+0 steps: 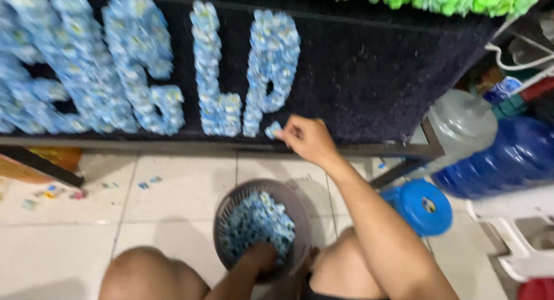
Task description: Pinning small blue flowers onto a board to form letters for a floral arrangement
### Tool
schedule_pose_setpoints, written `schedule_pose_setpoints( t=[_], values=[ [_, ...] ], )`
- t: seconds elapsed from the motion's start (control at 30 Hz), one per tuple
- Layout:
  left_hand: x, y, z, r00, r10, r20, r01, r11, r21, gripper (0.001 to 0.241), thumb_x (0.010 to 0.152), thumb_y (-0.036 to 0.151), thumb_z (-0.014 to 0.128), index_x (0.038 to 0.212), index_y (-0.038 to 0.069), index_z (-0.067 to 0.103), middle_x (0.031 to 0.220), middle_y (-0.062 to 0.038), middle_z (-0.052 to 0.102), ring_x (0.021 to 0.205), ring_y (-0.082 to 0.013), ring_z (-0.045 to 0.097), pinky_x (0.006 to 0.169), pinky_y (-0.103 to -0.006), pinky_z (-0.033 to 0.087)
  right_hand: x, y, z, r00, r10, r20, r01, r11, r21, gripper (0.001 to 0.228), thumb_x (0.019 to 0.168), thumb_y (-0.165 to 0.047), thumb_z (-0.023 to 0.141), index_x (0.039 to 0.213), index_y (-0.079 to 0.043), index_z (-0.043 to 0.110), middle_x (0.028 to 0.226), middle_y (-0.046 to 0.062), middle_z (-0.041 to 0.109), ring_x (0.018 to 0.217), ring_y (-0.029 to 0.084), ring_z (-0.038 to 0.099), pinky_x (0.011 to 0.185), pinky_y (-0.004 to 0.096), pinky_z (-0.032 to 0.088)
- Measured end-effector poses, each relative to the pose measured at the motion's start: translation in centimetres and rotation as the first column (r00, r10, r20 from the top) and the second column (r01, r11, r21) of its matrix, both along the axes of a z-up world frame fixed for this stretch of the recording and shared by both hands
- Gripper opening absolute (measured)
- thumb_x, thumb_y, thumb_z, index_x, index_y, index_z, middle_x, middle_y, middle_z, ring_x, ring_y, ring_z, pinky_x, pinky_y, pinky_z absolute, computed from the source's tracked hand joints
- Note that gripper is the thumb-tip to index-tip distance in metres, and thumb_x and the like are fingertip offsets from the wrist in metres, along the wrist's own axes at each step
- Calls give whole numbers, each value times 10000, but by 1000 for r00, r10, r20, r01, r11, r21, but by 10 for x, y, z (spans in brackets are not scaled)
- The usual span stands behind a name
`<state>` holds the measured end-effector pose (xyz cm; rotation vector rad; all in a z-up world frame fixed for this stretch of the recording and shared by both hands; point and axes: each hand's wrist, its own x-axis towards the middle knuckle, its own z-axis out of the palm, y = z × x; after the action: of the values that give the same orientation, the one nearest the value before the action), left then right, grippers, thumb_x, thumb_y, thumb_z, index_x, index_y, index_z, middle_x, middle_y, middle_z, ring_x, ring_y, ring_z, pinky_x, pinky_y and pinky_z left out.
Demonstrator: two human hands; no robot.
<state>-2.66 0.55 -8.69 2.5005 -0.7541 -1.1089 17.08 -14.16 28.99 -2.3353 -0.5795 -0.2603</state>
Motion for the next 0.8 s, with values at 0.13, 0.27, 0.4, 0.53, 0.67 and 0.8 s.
schedule_pose_setpoints(
  t=[0.13,0.27,0.4,0.53,0.67,0.8],
  values=[
    [23,4,-41,996,-74,54,71,996,57,407,1071,381,620,1145,55,852,1222,-203,802,1136,-448,773,867,-576,634,-30,-9,41,927,-5,-376,-15,999,-51,211,1019,-349,828,940,-156,856,733,23,822,669,112,753,668,323,579],
    [41,23,6,881,419,-221,-448,888,-100,223,905,343,769,958,135,830,972,-100,800,910,-262,770,728,-398,620,-30,-23,23,914,63,-401,-164,961,-221,238,1002,-383,807,1124,-187,865,1061,10,893,964,179,826,852,364,614],
    [39,24,99,286,609,-740,-910,414,-12,89,1040,35,760,956,63,768,1186,-131,777,1185,-321,745,857,-453,718,-32,-37,3,847,87,-525,-292,901,-322,382,1027,-394,756,1320,-157,821,1237,66,879,1142,240,846,916,400,633],
    [53,17,187,10,515,-857,-998,59,23,357,1049,189,785,1393,98,761,1530,-74,700,1357,-252,700,995,-364,700,-35,-46,0,823,79,-563,-313,889,-333,424,1022,-401,767,1378,-175,796,1328,70,846,1198,270,823,951,427,624],
    [76,25,285,206,305,-930,-943,-191,-272,178,1006,91,780,1179,59,755,1149,-26,647,1060,-191,600,765,-327,684,-51,-37,19,805,142,-576,-242,965,-100,382,977,-223,816,1318,-51,802,1147,244,864,988,382,854,803,472,723],
    [118,32,310,394,330,-858,-810,-316,-494,355,922,60,857,1260,49,749,1083,-61,677,989,-172,656,790,-306,717,-52,-30,0,717,231,-657,-66,962,266,390,1031,-99,748,1411,-14,728,1068,190,848,897,284,849,738,425,740]
  ],
)
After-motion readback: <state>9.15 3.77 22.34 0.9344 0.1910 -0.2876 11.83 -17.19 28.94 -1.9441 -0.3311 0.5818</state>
